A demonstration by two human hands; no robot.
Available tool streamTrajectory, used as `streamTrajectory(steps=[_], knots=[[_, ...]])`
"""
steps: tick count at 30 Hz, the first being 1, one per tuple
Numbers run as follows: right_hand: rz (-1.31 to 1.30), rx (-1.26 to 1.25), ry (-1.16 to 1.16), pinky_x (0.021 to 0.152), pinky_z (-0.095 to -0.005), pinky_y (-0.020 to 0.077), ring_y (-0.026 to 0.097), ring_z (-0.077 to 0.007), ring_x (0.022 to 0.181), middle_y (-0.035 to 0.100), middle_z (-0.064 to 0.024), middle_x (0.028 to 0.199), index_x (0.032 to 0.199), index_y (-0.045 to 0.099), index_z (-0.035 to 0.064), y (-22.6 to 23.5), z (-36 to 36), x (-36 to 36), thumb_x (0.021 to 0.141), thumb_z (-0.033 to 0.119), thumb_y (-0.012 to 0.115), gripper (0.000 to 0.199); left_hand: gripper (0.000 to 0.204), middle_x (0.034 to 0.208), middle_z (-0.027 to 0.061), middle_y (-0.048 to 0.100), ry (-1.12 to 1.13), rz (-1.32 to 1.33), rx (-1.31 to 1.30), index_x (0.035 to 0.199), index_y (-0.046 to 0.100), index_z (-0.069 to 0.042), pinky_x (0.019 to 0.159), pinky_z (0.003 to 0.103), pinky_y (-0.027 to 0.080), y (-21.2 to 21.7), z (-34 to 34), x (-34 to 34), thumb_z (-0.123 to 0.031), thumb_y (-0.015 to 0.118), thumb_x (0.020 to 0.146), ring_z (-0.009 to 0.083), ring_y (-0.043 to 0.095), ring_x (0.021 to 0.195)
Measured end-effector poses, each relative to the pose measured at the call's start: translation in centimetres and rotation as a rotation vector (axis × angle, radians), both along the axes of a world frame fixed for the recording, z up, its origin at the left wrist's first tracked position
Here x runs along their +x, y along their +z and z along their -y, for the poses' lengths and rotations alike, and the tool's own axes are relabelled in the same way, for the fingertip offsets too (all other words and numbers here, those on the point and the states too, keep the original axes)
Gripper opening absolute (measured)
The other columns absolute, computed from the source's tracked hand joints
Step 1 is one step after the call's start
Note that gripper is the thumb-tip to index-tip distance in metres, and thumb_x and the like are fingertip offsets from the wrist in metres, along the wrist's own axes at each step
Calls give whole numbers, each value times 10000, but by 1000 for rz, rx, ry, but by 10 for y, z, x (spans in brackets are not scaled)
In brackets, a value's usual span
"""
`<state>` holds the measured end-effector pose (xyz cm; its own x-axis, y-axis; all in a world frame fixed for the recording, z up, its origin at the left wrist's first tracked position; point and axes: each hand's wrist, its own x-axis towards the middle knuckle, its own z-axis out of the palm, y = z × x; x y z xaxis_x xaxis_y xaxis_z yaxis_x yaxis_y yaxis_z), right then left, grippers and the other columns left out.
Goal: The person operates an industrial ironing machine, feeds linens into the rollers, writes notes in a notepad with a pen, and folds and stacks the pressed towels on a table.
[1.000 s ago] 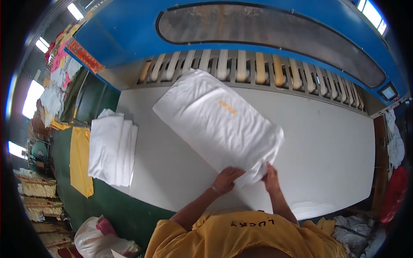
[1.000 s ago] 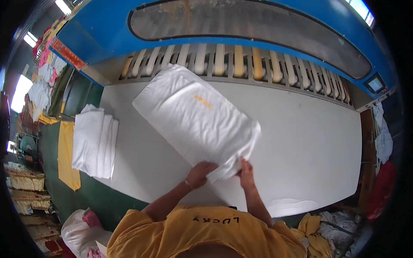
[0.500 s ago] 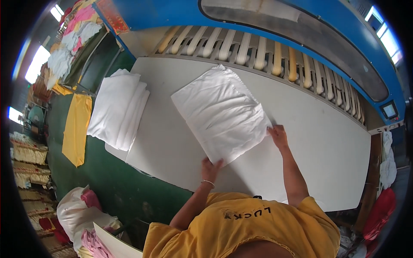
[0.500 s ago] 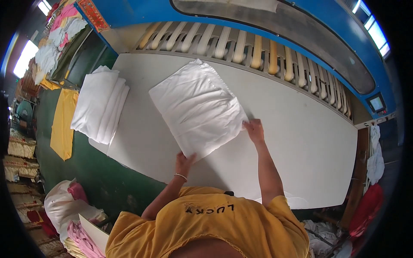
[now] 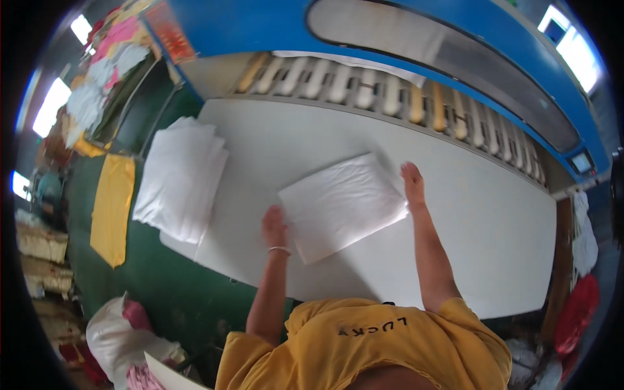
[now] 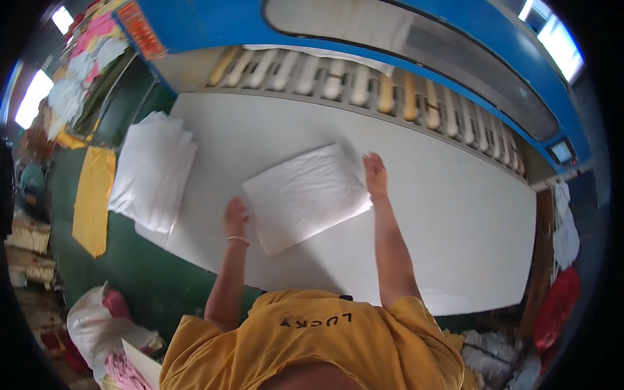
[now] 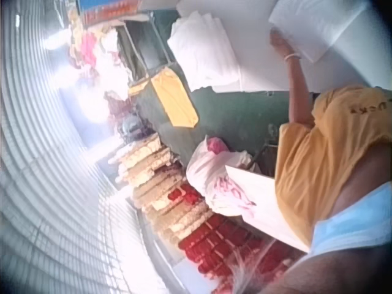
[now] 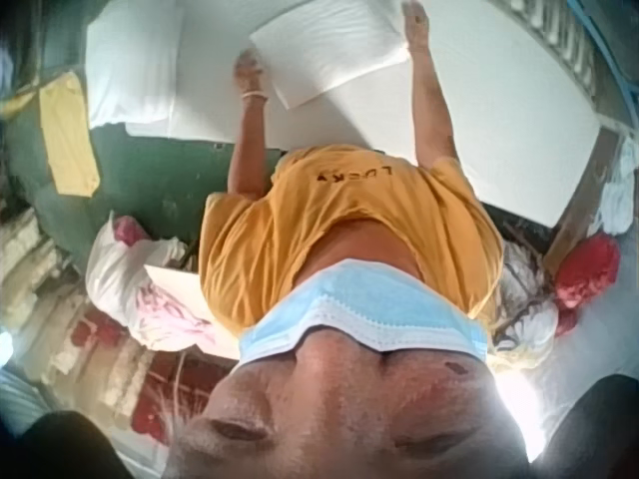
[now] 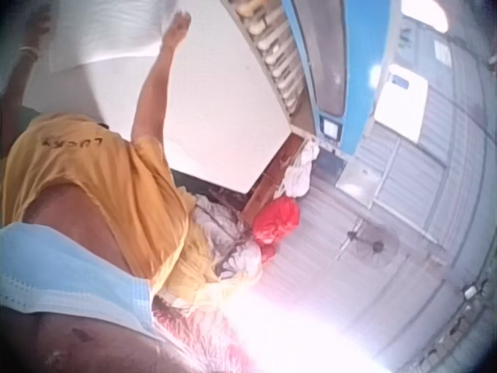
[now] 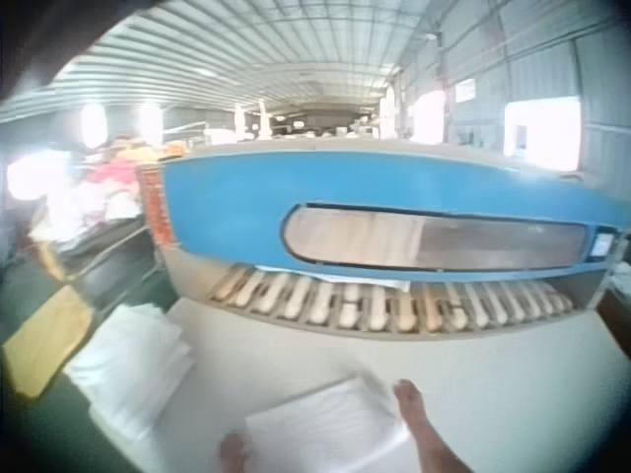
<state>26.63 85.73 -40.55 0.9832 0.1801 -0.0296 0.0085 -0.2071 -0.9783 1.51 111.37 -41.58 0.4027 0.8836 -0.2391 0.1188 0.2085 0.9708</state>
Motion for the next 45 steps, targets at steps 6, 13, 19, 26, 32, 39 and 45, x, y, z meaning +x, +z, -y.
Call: streamTrajectory(steps=[6, 13, 19, 26, 32, 39, 45], knots=[[-322, -170, 331, 781, -288, 437, 564, -183, 895, 605, -110, 991, 1077, 548, -22, -14, -51, -52, 786, 307, 615, 444, 432, 987, 97, 605, -327, -184, -155, 1075, 545, 16, 793, 291, 443, 6, 11, -7, -277, 639, 771, 191, 567, 902], [161, 264, 622, 699, -245, 466, 556, -99, 788, 606, -68, 918, 1050, 548, -40, 163, -279, -74, 806, 187, 619, 341, 368, 1011, 74, 586, 42, 6, 706, 1127, 518, -19, 790, 309, 443, 80, -150, -109, -122, 627, 791, 166, 557, 881], [487, -52, 709, 733, -373, 466, 598, -305, 819, 622, -186, 876, 1016, 563, 17, 215, -474, -95, 694, 485, 653, 575, 395, 1028, 125, 571, 357, 324, 471, 1130, 478, 53, 767, 289, 447, 186, -263, -131, -106, 611, 794, 180, 551, 878], [540, -513, 803, 965, -453, 280, 411, -298, 1152, 438, -147, 1252, 1287, 349, 67, 78, -524, -136, 774, 423, 580, 666, 736, 1241, 213, 426, 372, -145, 306, 1308, 236, 74, 939, 354, 357, 40, -322, -151, -210, 632, 756, 285, 449, 1101], [509, -259, 573, 949, -413, 321, 433, -295, 1135, 463, -139, 1229, 1212, 443, 76, 65, -452, -100, 832, 402, 516, 505, 587, 1137, 159, 506, 454, 236, 229, 1280, 339, 23, 853, 335, 410, 40, -289, -180, -369, 476, 864, 225, 506, 987], [672, -623, 129, 844, -429, 406, 476, -311, 1061, 510, -126, 1136, 1070, 516, 51, -65, -118, -112, 714, 101, 617, 373, 273, 739, 36, 578, 194, 105, -106, 990, 576, -29, 452, 219, 409, -61, -111, -226, -261, 530, 853, 110, 525, 593], [429, -842, -111, 887, -435, 332, 380, -250, 1186, 467, -47, 1227, 1040, 546, 129, -55, 61, -159, 663, 14, 580, 395, 186, 783, 73, 576, -571, 250, 104, 972, 577, 17, 573, 260, 440, 111, 20, -88, -102, 516, 842, 122, 530, 662]])
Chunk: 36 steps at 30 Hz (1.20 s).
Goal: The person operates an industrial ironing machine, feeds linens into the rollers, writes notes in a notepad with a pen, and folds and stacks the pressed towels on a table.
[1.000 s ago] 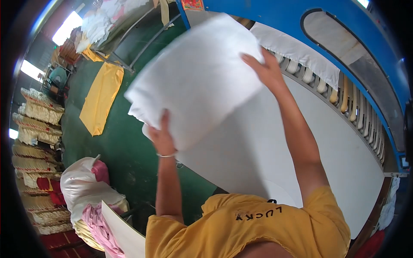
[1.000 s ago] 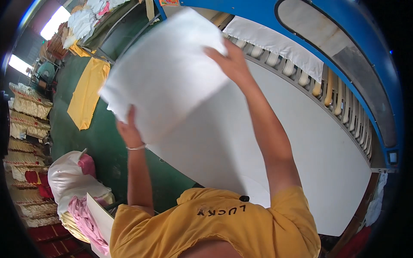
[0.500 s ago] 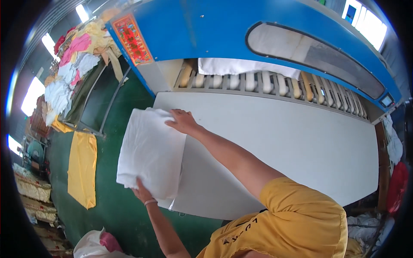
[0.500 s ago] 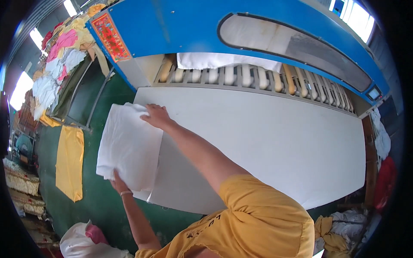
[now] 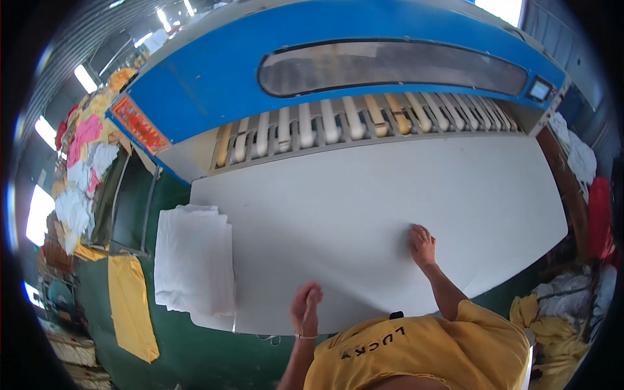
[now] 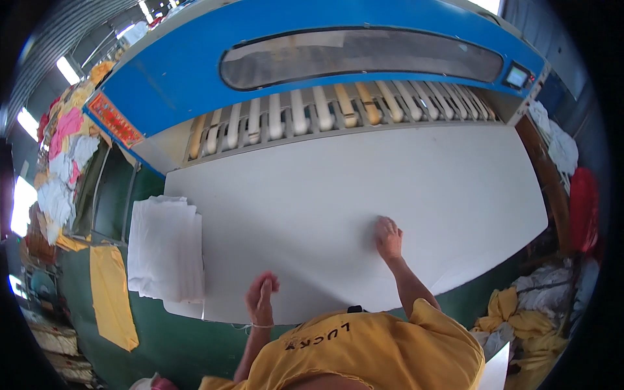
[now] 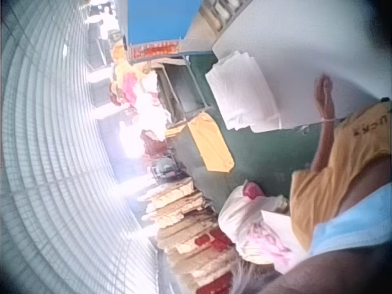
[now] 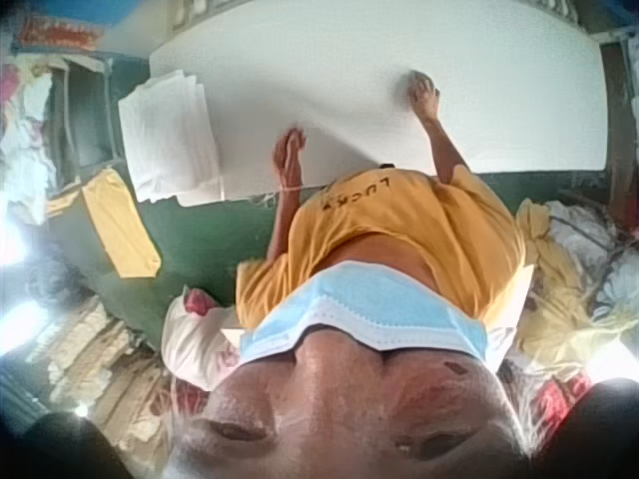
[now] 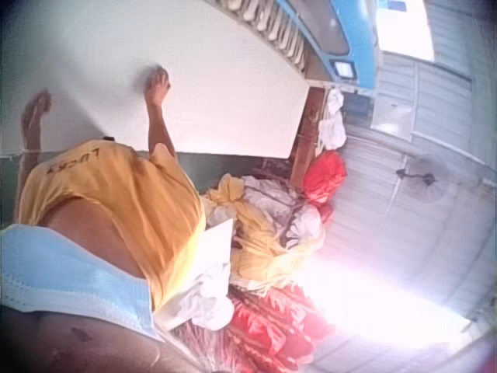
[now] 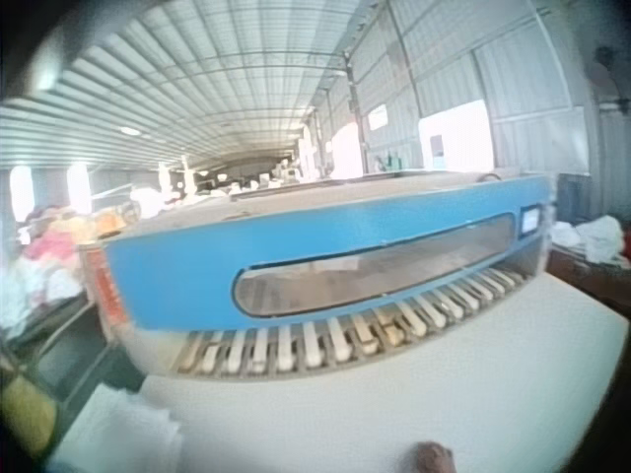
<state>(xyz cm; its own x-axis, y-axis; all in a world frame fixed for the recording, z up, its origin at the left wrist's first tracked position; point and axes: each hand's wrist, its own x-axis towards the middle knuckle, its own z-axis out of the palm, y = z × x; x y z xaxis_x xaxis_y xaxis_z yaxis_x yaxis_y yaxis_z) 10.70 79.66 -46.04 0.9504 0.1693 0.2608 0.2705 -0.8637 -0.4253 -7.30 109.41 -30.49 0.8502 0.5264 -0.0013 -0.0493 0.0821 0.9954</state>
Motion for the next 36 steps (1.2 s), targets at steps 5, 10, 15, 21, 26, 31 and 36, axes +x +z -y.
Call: streamTrajectory(steps=[5, 10, 15, 21, 26, 31, 36], knots=[[84, 20, -45, 913, -417, 313, 358, -237, 1206, 437, -43, 1251, 1092, 505, 112, -5, 41, -7, 734, 59, 566, 367, 116, 795, 88, 545, -822, 668, 127, 823, 543, -23, 569, 287, 433, 195, 109, 61, -45, 430, 811, 168, 511, 643], [101, 111, -26, 915, -415, 306, 348, -228, 1212, 429, -47, 1256, 1098, 499, 115, -1, 42, -11, 737, 65, 568, 371, 168, 828, 138, 559, -890, 882, -675, 798, 577, 20, 580, 268, 450, 229, 232, 61, -125, 495, 822, 200, 528, 706], [127, 134, -26, 910, -418, 317, 349, -226, 1206, 422, -57, 1252, 1074, 509, 82, 0, 51, -11, 741, 81, 576, 340, 234, 823, 168, 585, -1256, 1123, -703, 782, 652, 67, 545, 254, 453, 217, 281, 97, -158, 599, 821, 195, 527, 706], [93, 145, -47, 916, -396, 312, 345, -221, 1210, 423, -54, 1250, 1057, 522, 74, 8, 54, -5, 740, 66, 573, 322, 334, 812, 158, 603, -1241, 943, -693, 849, 664, 43, 574, 264, 464, 204, 307, 110, -270, 548, 861, 214, 528, 724], [101, 219, -33, 906, -386, 322, 360, -210, 1202, 444, -45, 1231, 1030, 536, 67, 13, 50, -2, 723, 51, 584, 311, 363, 880, 188, 598, -1344, 871, -539, 867, 669, 14, 668, 282, 492, 164, 283, 144, -306, 499, 884, 241, 518, 787], [80, 273, -91, 888, -399, 336, 410, -228, 1167, 492, -66, 1180, 963, 559, 59, 10, 60, -9, 684, 18, 593, 284, 341, 1160, 167, 481, -1031, -1, 167, 1159, 464, 70, 886, 335, 380, 16, 197, 172, -38, 454, 835, 241, 480, 1042], [104, 332, -62, 870, -400, 344, 430, -252, 1141, 509, -85, 1141, 913, 569, 35, 3, 58, -6, 669, 23, 615, 249, 354, 1213, 167, 454, -751, 51, 1316, 1128, 510, 3, 945, 445, 311, -143, 90, 138, -150, 510, 808, 321, 432, 1099]])
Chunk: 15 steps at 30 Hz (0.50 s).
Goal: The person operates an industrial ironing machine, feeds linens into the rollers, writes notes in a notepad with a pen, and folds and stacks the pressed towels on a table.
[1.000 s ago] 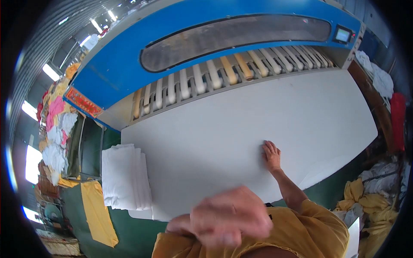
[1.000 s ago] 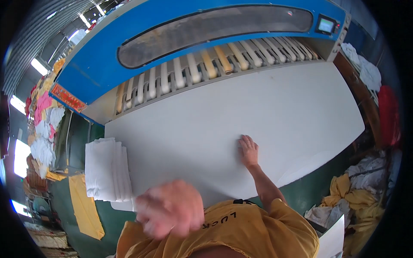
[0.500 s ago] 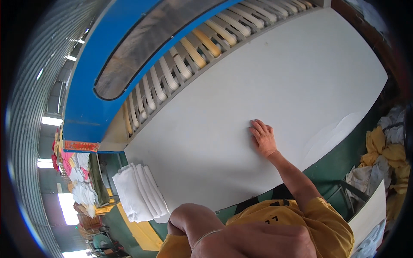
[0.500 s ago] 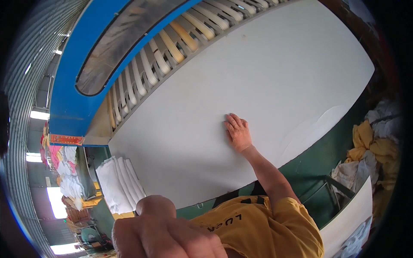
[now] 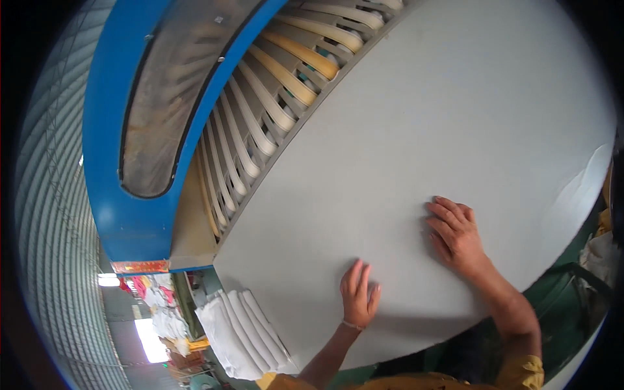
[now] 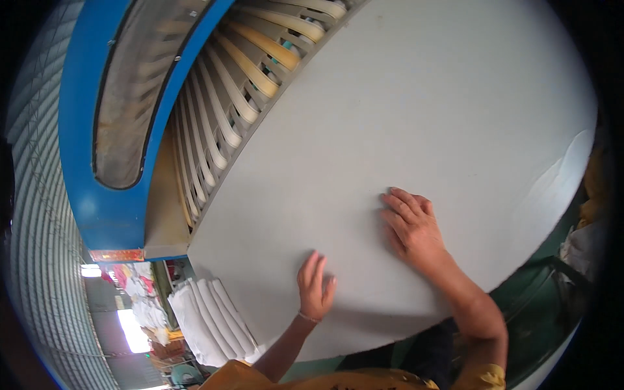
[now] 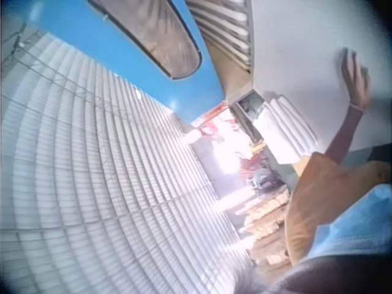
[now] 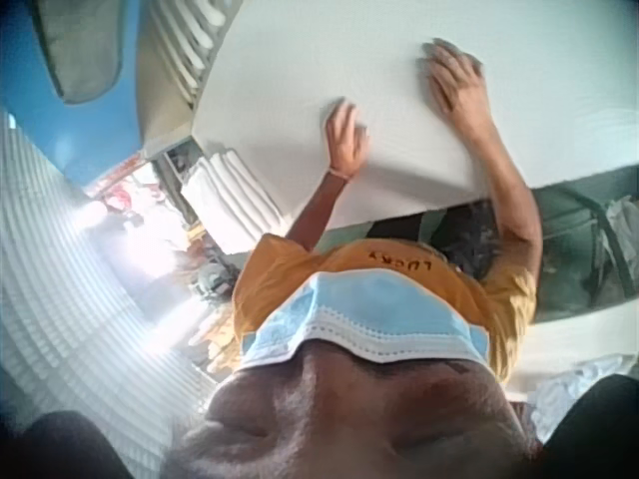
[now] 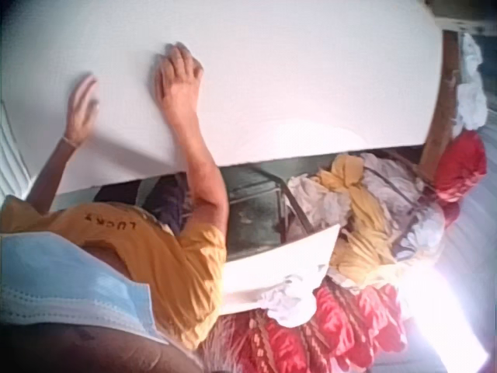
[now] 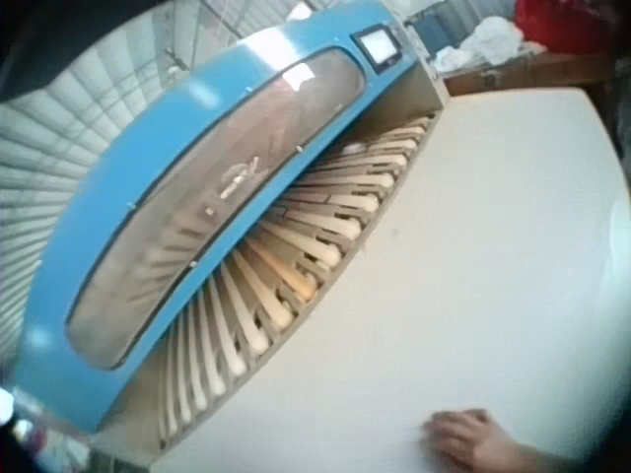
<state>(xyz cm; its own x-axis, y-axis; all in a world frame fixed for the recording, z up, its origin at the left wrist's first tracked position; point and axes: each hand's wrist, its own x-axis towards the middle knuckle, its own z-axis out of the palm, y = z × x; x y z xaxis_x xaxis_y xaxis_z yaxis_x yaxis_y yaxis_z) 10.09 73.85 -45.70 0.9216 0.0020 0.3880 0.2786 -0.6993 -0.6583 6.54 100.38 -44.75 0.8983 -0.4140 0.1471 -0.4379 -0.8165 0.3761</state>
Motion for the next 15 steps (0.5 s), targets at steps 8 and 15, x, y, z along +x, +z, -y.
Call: streamTrajectory(steps=[8, 15], knots=[[-56, 194, 218, 843, -395, 365, 489, -260, 1020, 545, -87, 992, 869, 583, 14, -4, 0, -6, 645, 63, 656, 241, 425, 1252, 241, 386, -79, 5, 233, 1113, 479, 77, 967, 502, 248, -22, -17, -8, -198, 423, 793, 374, 359, 1148], [-39, 200, 189, 796, -378, 367, 508, -256, 982, 555, -80, 949, 832, 593, 12, -11, -4, -4, 640, 43, 657, 205, 411, 1238, 250, 401, -71, 26, 219, 1110, 480, 84, 953, 498, 273, -22, -18, -10, -195, 441, 810, 380, 373, 1137]])
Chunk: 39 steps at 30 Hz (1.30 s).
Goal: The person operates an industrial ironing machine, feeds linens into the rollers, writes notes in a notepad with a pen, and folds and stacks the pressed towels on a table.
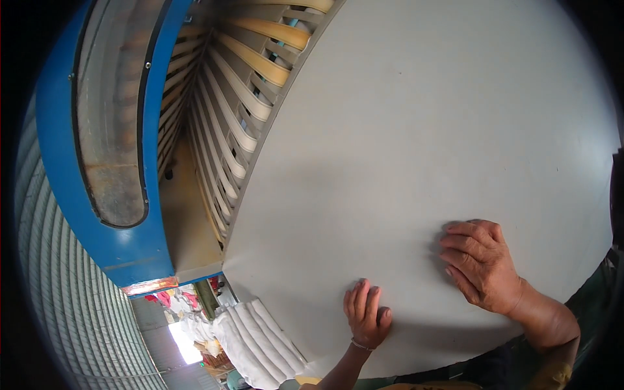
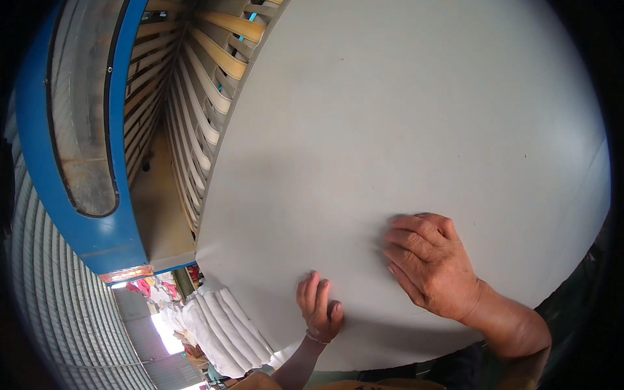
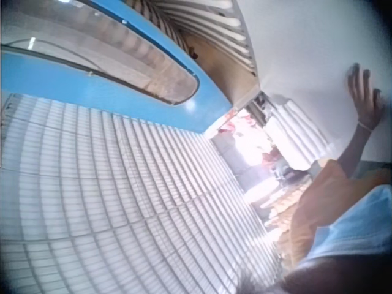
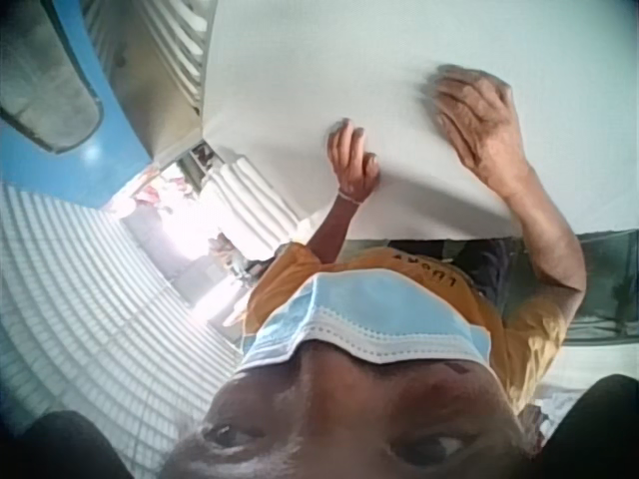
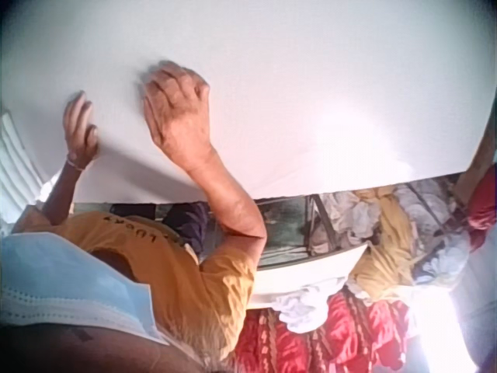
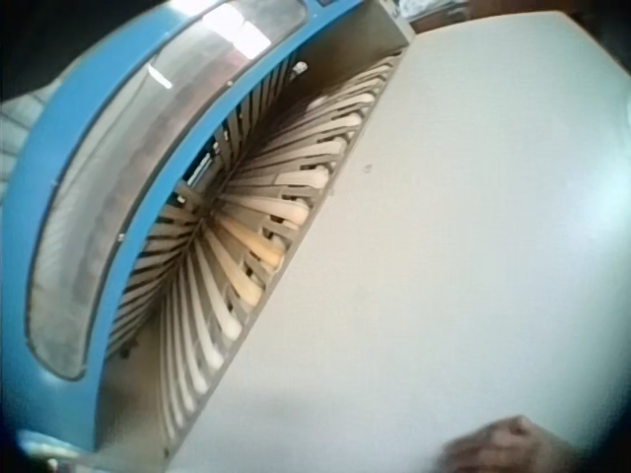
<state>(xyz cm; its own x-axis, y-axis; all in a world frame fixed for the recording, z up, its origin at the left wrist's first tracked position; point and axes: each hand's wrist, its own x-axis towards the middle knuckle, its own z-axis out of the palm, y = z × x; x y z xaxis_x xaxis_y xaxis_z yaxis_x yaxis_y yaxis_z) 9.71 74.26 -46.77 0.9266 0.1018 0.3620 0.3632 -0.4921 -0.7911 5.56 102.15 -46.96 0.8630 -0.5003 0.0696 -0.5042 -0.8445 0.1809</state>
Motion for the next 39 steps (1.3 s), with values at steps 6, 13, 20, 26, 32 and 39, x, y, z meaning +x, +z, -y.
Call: streamTrajectory(steps=[6, 13, 20, 26, 32, 39], knots=[[-27, -4, -6, 787, -375, 356, 506, -252, 981, 551, -79, 944, 829, 592, 17, 5, -2, -1, 642, 38, 658, 199, 410, 1234, 244, 413, -5, 9, -31, 1097, 492, 78, 956, 495, 276, 1, -3, -1, -206, 446, 804, 378, 385, 1135], [-37, 4, -5, 792, -373, 349, 499, -254, 983, 547, -75, 948, 842, 591, 17, 1, 0, -2, 647, 45, 663, 210, 406, 1238, 188, 441, 35, 30, -24, 1100, 522, 10, 949, 479, 291, -3, -2, -2, -250, 469, 793, 326, 405, 1143], [-11, 3, -13, 792, -361, 354, 499, -236, 976, 552, -66, 957, 863, 599, 28, 6, 7, -3, 663, 50, 659, 210, 420, 1233, 219, 429, 18, 32, -35, 1091, 512, 47, 948, 487, 282, 1, 5, 0, -245, 448, 796, 355, 393, 1138], [46, -41, -19, 790, -363, 359, 496, -234, 997, 552, -66, 989, 878, 590, 36, 6, -1, -4, 664, 32, 647, 222, 414, 1256, 189, 417, 28, 45, -64, 1121, 501, 22, 959, 478, 269, 10, 2, -1, -234, 459, 799, 337, 390, 1144], [41, -186, -100, 807, -392, 360, 443, -279, 1085, 476, -92, 1130, 985, 511, 56, 16, -12, -4, 681, -7, 592, 321, 405, 1285, 119, 407, 41, 60, -133, 1168, 483, -55, 968, 467, 265, 16, -1, 1, -241, 473, 808, 272, 387, 1169], [130, -399, -140, 838, -413, 356, 415, -285, 1123, 460, -86, 1157, 1001, 495, 88, 12, -27, -9, 726, 35, 547, 285, 400, 1316, 84, 366, 25, 73, -158, 1208, 441, -101, 990, 460, 243, 15, -15, -8, -283, 422, 852, 244, 335, 1213]])
